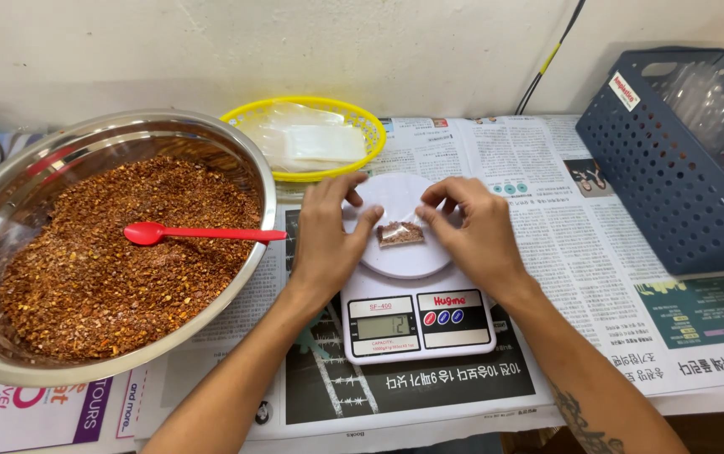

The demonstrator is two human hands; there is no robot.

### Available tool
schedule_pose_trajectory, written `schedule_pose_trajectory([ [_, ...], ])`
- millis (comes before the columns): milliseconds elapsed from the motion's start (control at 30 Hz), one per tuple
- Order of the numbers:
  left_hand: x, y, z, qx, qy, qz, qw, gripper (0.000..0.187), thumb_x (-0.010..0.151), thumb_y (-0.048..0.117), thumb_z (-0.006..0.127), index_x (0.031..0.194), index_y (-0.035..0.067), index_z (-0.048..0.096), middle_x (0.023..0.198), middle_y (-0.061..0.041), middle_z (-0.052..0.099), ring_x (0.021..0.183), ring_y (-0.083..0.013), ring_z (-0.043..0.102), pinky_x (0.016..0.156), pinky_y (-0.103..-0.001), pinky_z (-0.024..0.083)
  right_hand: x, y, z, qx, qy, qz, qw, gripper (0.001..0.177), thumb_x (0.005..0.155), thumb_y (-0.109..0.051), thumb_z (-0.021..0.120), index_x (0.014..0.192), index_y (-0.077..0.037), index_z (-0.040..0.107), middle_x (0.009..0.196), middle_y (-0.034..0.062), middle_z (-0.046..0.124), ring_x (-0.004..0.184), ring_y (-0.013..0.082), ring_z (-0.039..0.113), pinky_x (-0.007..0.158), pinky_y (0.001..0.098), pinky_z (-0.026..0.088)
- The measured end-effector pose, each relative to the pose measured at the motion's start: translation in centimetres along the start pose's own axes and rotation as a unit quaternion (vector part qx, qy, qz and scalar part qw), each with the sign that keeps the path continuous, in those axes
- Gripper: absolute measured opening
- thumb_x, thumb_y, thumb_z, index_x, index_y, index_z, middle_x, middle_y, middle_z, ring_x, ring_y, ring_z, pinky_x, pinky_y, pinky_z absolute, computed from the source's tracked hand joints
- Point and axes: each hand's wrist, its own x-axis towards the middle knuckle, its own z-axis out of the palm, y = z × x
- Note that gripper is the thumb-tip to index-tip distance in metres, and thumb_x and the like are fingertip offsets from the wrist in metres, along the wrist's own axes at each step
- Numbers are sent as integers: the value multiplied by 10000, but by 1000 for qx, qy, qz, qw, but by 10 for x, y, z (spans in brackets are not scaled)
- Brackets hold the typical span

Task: Scooping seeds into small plastic bags, weighing them on a scale, and placing them in a storage bin.

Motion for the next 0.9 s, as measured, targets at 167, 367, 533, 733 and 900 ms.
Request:
schedule_pose_trajectory([
  [167, 4, -4, -8, -44, 61, -26, 997, 389, 1047, 354, 549, 1269, 38, 597, 961, -149, 623, 953, -321, 577, 893, -449, 473, 6, 36, -4, 41, 114, 62, 991, 173, 1071, -223, 676, 907, -183, 713, 748, -2, 669, 749, 144, 595, 712, 274, 475],
  [367, 0, -23, -6, -144, 88, -92, 981, 446, 1121, 365, 294, 1291, 24, 526, 921, -100, 526, 949, -251, 532, 935, -408, 446, 12, 90, 5, 262, 205, 258, 907, 411, 1123, -391, 427, 832, -161, 603, 648, -12, 568, 587, 71, 502, 505, 175, 383],
  [533, 1, -28, -7, -131, 85, -88, 984, 415, 1128, 357, 271, 1251, 70, 545, 833, -43, 523, 886, -215, 560, 928, -388, 438, 13, 104, 9, 290, 203, 285, 891, 452, 1121, -451, 427, 840, -144, 603, 638, 7, 559, 528, 76, 512, 432, 177, 386],
  [733, 3, -31, -2, -109, 51, -82, 989, 429, 1120, 359, 276, 1237, 66, 567, 801, -78, 557, 858, -257, 586, 881, -430, 458, 13, 102, 10, 284, 195, 270, 899, 471, 1126, -442, 426, 830, -138, 631, 637, 15, 592, 539, 79, 546, 458, 173, 412],
  [900, 2, -22, -2, -59, 21, -61, 996, 410, 1095, 383, 379, 1184, 60, 616, 941, -168, 608, 986, -374, 629, 941, -476, 467, 12, 96, 10, 268, 179, 279, 904, 420, 1116, -401, 473, 833, -150, 657, 644, 17, 611, 569, 96, 548, 491, 187, 383],
])
